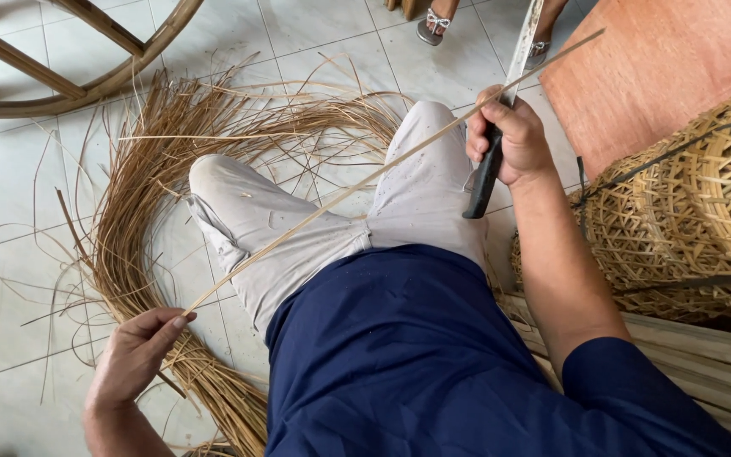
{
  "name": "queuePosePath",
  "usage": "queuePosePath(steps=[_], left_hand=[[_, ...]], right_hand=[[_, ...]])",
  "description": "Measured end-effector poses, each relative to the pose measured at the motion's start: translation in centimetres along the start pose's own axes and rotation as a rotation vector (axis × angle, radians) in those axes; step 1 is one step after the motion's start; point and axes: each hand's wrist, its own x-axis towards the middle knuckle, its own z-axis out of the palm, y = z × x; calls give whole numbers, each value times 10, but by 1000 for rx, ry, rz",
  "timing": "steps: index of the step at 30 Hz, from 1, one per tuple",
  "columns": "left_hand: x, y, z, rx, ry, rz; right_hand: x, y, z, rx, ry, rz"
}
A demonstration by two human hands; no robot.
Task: Using a hand knife to strip and thin long strands of natural fiber for weaving
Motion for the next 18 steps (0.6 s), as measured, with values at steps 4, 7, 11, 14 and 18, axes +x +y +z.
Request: queuePosePath(steps=[4,7,11,14,18], left_hand=[[-3,-7,-5,-39,-8,13],[-3,-14,-8,-23,-1,18],[-7,-3,-3,-50,28,-55],[-4,-4,-4,-50,-11,-27],[-1,-6,-4,-48,-3,-21]], right_hand=[[-5,-10,12,-29,19,3],[-2,-11,-3,75,58,34],[-3,-11,5,86,149,36],[-2,-5,3,99,75,34],[-2,-5,3,95,105,58]])
